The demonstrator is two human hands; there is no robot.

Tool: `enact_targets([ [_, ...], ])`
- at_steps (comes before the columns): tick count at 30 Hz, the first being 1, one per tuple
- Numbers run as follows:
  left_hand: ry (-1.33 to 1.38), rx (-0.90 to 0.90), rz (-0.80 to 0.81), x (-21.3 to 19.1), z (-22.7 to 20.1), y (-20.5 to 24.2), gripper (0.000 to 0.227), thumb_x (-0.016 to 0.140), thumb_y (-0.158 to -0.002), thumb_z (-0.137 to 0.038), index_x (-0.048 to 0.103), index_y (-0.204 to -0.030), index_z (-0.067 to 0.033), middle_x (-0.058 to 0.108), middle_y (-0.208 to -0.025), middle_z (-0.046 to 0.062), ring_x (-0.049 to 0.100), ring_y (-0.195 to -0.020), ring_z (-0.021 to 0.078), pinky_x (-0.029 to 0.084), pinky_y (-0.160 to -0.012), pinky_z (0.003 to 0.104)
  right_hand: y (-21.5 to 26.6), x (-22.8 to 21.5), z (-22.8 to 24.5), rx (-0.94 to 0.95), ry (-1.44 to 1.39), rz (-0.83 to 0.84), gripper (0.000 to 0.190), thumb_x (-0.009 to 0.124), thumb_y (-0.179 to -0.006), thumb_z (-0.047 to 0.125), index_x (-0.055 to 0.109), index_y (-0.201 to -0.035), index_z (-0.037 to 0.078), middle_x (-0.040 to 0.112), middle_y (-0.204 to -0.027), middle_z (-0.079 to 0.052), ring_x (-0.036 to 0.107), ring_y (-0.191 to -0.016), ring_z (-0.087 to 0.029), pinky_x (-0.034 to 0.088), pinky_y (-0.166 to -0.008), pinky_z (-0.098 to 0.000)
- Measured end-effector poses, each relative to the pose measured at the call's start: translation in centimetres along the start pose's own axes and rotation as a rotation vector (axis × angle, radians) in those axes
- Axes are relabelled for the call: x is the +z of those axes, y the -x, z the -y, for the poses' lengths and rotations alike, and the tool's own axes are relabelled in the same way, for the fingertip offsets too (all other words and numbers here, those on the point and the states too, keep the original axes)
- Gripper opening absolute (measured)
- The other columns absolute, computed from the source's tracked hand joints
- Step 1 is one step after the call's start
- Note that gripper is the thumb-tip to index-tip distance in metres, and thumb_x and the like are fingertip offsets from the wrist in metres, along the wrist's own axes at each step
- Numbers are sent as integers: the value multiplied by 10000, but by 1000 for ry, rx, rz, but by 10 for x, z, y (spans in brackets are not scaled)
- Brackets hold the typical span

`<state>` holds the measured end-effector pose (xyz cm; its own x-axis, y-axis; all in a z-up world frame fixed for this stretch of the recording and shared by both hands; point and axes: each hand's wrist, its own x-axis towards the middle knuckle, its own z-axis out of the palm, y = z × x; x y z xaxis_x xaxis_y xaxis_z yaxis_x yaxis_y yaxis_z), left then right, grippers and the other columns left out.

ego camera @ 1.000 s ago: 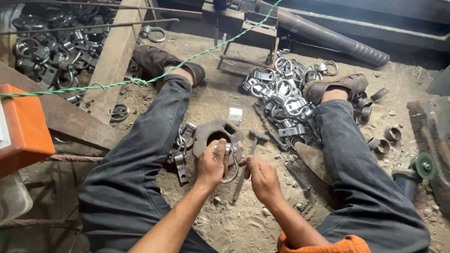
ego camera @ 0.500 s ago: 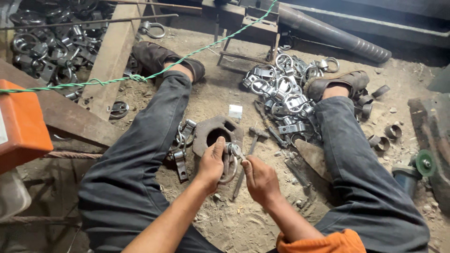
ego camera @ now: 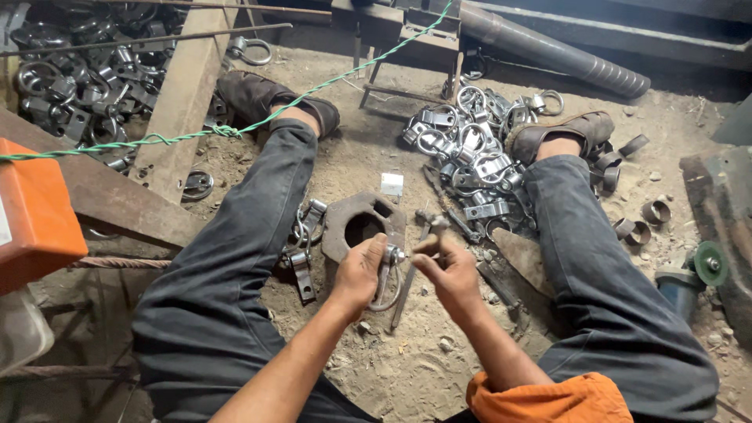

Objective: The person sits on the floor and assembles metal hardware components using a hammer and a metal rod. They repeatedly place a metal ring and plate on a block, insert the rod, and strike it to secure the parts, then set the assembled unit aside.

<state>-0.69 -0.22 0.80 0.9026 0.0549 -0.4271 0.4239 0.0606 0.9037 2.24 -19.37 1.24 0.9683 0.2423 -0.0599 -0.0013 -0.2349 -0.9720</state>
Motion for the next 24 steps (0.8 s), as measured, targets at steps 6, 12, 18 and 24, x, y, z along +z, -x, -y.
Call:
enact_targets([
  [6, -272, 296, -155, 6, 13, -4, 634, 404, -1007, -641, 659, -845, -84, 612, -643, 62, 603, -599, 178, 463, -572, 388, 9, 13, 23, 100, -13, -12, 218, 786, -885, 247, 792, -988, 56, 697, -751, 13, 538, -618, -41, 422, -560, -230],
  [12, -245, 298, -173, 8, 12, -5, 635, 389, -982, -666, 654, -840, -107, 631, -652, 34, 610, -605, 176, 469, -566, 379, 7, 7, 31, 29, -15, -61, 229, 765, -905, 264, 783, -1001, 57, 714, -786, 26, 560, -622, -36, 426, -551, -223],
  [18, -270, 271, -112, 9, 30, -16, 641, 325, -992, -694, 596, -796, -147, 583, -666, 0, 565, -589, 132, 492, -521, 363, 10, 9, 31, 163, 51, -44, 206, 772, -878, 236, 789, -1007, 76, 677, -716, -17, 499, -576, -66, 374, -533, -261],
  [24, -240, 273, -120, 11, 17, -7, 647, 376, -961, -699, 624, -775, -132, 567, -537, -7, 599, -472, 117, 471, -429, 316, 9, 9, 19, 25, -51, -18, 175, 756, -914, 213, 770, -977, 50, 707, -784, 15, 579, -675, -29, 450, -603, -220],
])
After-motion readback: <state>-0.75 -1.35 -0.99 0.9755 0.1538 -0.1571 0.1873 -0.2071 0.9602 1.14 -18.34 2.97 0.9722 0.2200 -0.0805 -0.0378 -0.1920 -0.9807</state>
